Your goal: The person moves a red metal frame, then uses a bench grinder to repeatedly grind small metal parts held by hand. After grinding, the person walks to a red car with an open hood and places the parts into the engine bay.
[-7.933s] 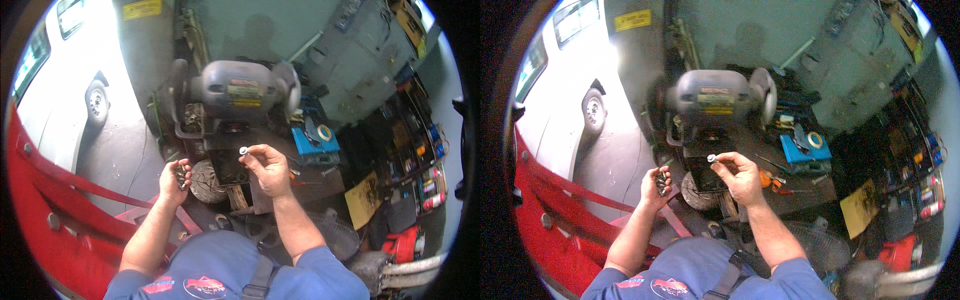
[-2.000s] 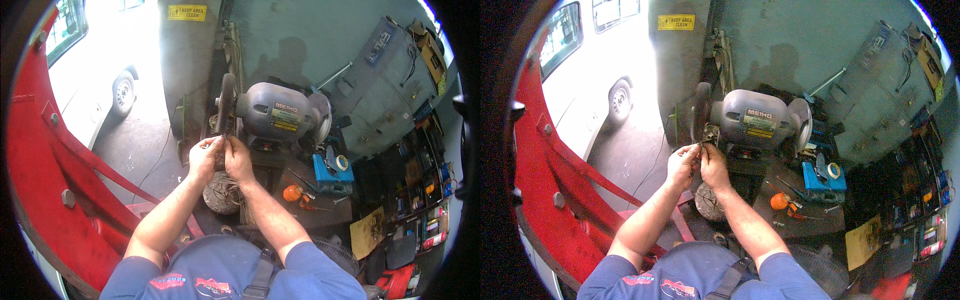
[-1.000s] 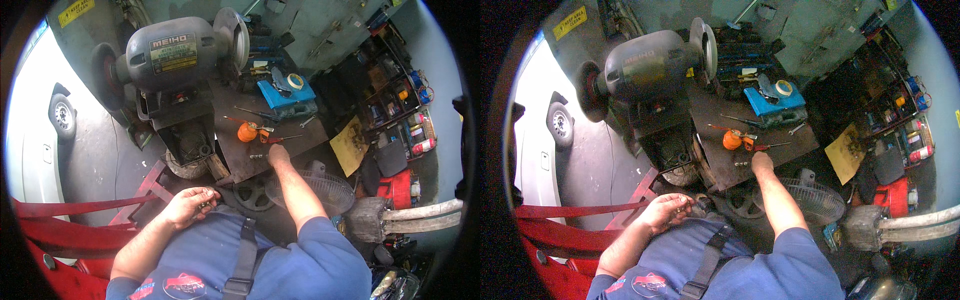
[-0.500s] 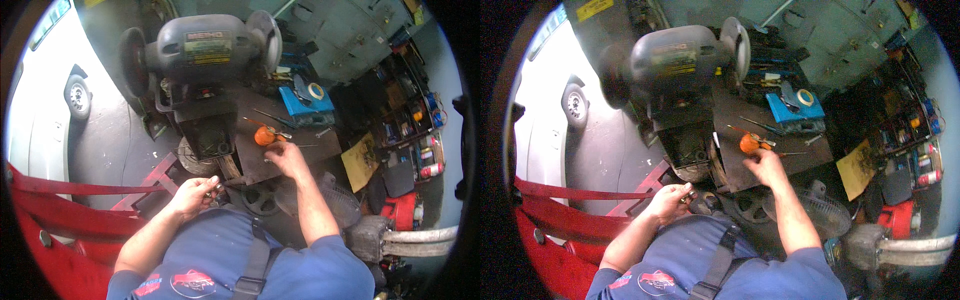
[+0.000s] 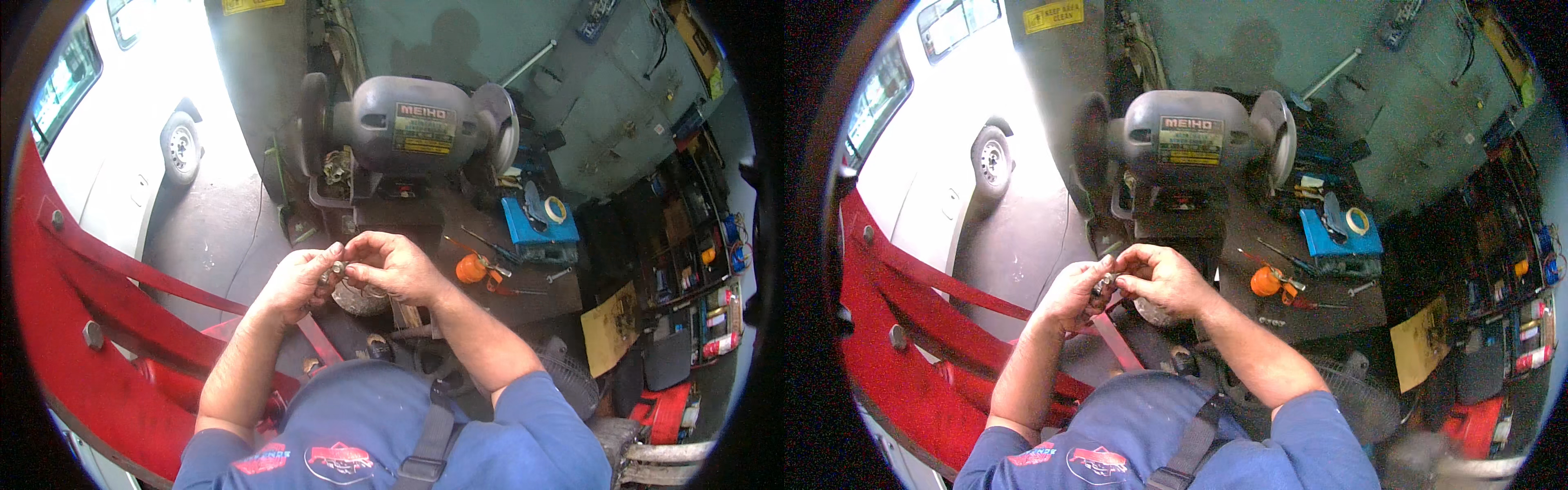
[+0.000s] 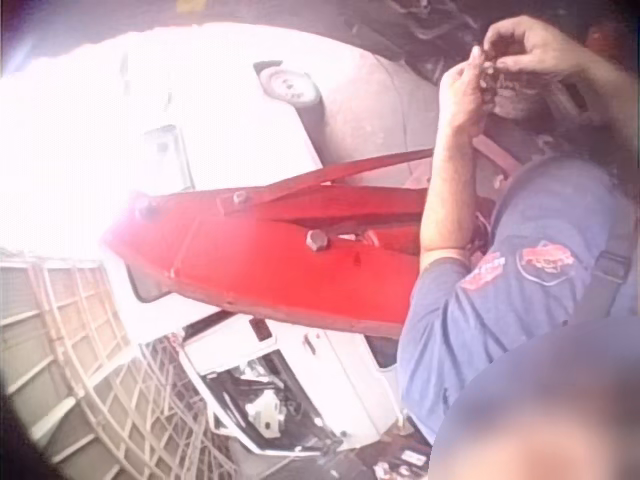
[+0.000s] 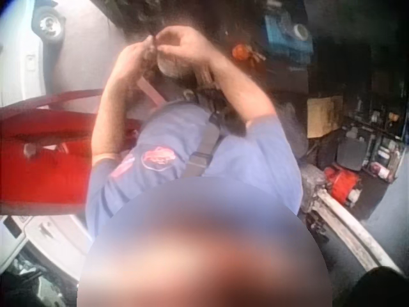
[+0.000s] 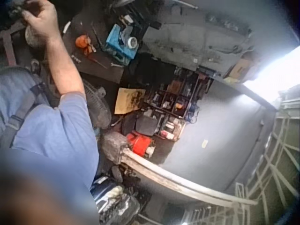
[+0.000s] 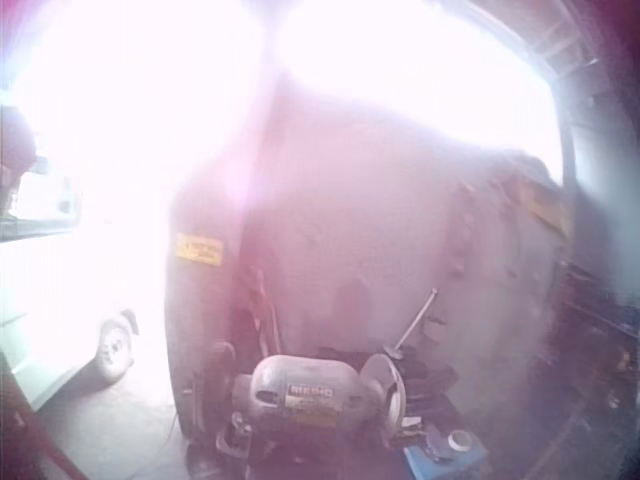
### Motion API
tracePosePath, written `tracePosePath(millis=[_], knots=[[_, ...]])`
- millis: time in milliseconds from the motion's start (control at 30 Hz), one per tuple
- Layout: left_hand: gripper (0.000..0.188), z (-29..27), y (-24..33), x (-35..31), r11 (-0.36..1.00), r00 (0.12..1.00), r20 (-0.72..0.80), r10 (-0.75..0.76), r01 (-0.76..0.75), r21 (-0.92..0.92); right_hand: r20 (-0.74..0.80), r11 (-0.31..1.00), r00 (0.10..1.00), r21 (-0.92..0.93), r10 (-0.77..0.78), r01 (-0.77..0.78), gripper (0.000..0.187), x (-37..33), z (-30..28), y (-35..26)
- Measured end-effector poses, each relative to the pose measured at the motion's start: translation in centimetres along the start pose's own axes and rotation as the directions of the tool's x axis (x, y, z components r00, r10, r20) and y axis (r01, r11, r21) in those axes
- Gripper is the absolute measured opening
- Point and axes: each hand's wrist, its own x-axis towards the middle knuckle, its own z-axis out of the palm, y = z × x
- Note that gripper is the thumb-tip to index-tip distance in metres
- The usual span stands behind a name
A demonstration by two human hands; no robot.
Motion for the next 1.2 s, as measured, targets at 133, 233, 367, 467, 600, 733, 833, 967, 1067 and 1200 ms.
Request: tracePosePath(millis=[133,233,367,467,600,733,833,967,1067,1200], knots=[[0.034,-1.8,0.5,0.2,0.995,0.983,-0.166,0.080,-0.088,-0.044,-0.029,0.990,0.992,-0.084,-0.119,0.117,0.009,2.8,1.3,0.7],[0.029,-2.8,0.7,1.3,0.966,0.944,-0.292,0.155,-0.207,-0.157,-0.141,0.992,0.983,0.040,-0.117,0.124,0.012,5.4,2.0,1.4],[0.037,-3.5,0.9,2.7,0.930,0.938,-0.226,0.263,-0.309,-0.199,-0.303,0.977,0.950,0.165,-0.083,0.138,0.015,7.7,2.4,1.7],[0.032,-3.4,1.3,4.3,0.926,0.889,-0.331,0.317,-0.366,-0.095,-0.364,0.994,0.930,0.077,-0.039,0.072,0.023,9.0,2.4,1.4],[0.029,-3.4,1.6,5.5,0.899,0.871,-0.376,0.317,-0.402,-0.174,-0.423,0.989,0.904,0.092,-0.068,0.117,0.019,9.9,2.8,1.3],[0.025,-3.5,1.9,6.5,0.893,0.888,-0.358,0.288,-0.384,-0.233,-0.437,0.982,0.895,0.111,-0.088,0.150,0.024,10.5,3.3,1.7],[0.025,-3.9,2.0,7.0,0.894,0.895,-0.341,0.287,-0.379,-0.240,-0.441,0.979,0.887,0.077,-0.137,0.190,0.025,10.4,3.4,1.8],[0.027,-4.3,1.9,7.4,0.878,0.897,-0.317,0.307,-0.395,-0.270,-0.401,0.971,0.910,0.152,-0.108,0.183,0.025,10.2,3.6,1.7],[0.026,-4.4,2.0,7.3,0.882,0.900,-0.308,0.310,-0.393,-0.261,-0.410,0.966,0.903,0.154,-0.130,0.209,0.026,10.3,3.9,1.7],[0.024,-4.2,2.4,7.2,0.883,0.890,-0.333,0.312,-0.401,-0.245,-0.404,0.978,0.910,0.134,-0.095,0.162,0.024,10.5,3.9,2.1]])
